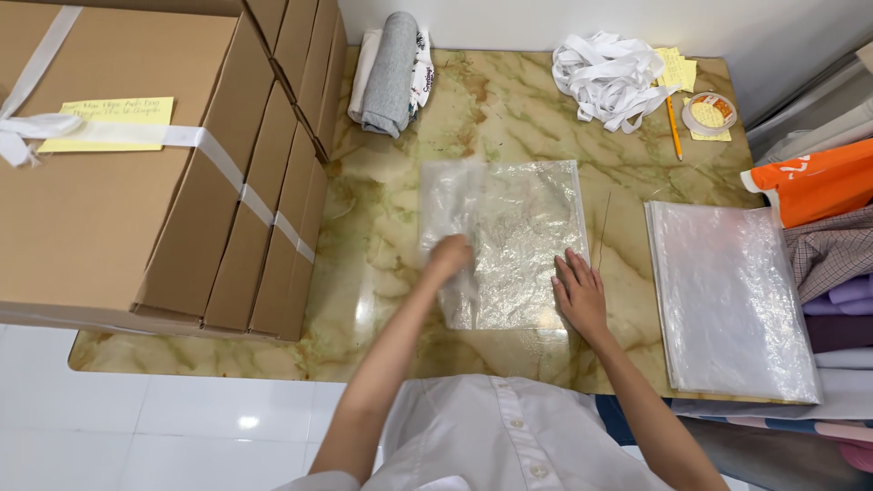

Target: Packing items into cardboard boxes, tying them with decorative ribbons, and placing them into plastic bags.

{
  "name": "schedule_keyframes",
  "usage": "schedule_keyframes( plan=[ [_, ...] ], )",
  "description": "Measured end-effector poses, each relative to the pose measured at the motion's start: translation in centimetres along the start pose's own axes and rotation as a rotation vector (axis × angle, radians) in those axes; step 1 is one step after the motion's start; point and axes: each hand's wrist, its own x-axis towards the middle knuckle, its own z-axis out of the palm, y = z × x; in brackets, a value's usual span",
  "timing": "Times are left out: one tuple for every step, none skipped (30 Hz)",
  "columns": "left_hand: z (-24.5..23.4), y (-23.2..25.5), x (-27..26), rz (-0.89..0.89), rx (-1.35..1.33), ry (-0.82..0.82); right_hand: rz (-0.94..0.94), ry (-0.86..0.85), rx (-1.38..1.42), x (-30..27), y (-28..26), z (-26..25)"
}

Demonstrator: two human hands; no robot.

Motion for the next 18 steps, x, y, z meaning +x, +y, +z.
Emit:
schedule_keyframes(
  plan=[
    [2.0, 1.4, 2.0, 0.004, 0.000, 0.000, 0.002, 0.002, -0.002, 0.1, 0.1, 0.0],
    [4.1, 2.7, 3.9, 0.026, 0.021, -0.024, 0.001, 0.007, 0.007, 0.1, 0.1, 0.1],
    [6.2, 4.1, 5.8, 0.048, 0.042, -0.048, -0.001, 0.013, 0.015, 0.0, 0.2, 0.2],
    [6.7, 6.0, 5.2, 0.047, 0.042, -0.050, 0.001, 0.011, 0.015, 0.0, 0.3, 0.3],
    [7.1, 8.0, 4.6, 0.112, -0.012, -0.029, -0.009, 0.022, 0.008, 0.0, 0.4, 0.5],
    [7.5, 9.9, 4.1, 0.177, -0.067, -0.006, -0.020, 0.034, 0.002, 0.1, 0.5, 0.6],
    [7.4, 11.1, 2.9, 0.176, -0.066, -0.007, -0.019, 0.033, 0.003, 0.2, 1.2, 1.1],
    [7.2, 12.1, 1.8, 0.285, -0.225, -0.039, -0.048, 0.042, -0.012, 0.3, 1.9, 1.6],
    [6.9, 13.2, 0.6, 0.394, -0.384, -0.072, -0.077, 0.050, -0.026, 0.4, 2.5, 2.2],
    [7.0, 13.0, 0.7, 0.391, -0.384, -0.068, -0.081, 0.050, -0.025, 0.6, 2.0, 1.6],
    [7.1, 12.7, 0.7, 0.425, -0.413, -0.053, -0.056, 0.145, 0.285, 0.9, 1.5, 1.0],
    [7.2, 12.5, 0.6, 0.458, -0.444, -0.039, -0.029, 0.236, 0.594, 1.0, 1.0, 0.4],
    [6.9, 11.4, 0.0, 0.454, -0.446, -0.036, -0.032, 0.232, 0.596, 0.5, -0.4, -1.5],
    [6.4, 10.4, -0.6, 0.449, -0.421, 0.100, 0.126, 0.202, 0.778, 0.2, -1.8, -3.4],
    [5.9, 9.4, -1.2, 0.443, -0.394, 0.237, 0.287, 0.168, 0.958, -0.1, -3.3, -5.4],
    [5.7, 8.3, -1.2, 0.439, -0.393, 0.241, 0.283, 0.165, 0.960, 0.2, -2.8, -5.1],
    [5.4, 7.1, -1.2, 0.433, -0.257, 0.381, 0.290, 0.140, 1.011, 0.4, -2.5, -4.8],
    [5.1, 6.0, -1.2, 0.424, -0.119, 0.520, 0.296, 0.114, 1.062, 0.8, -2.1, -4.5]
  ],
)
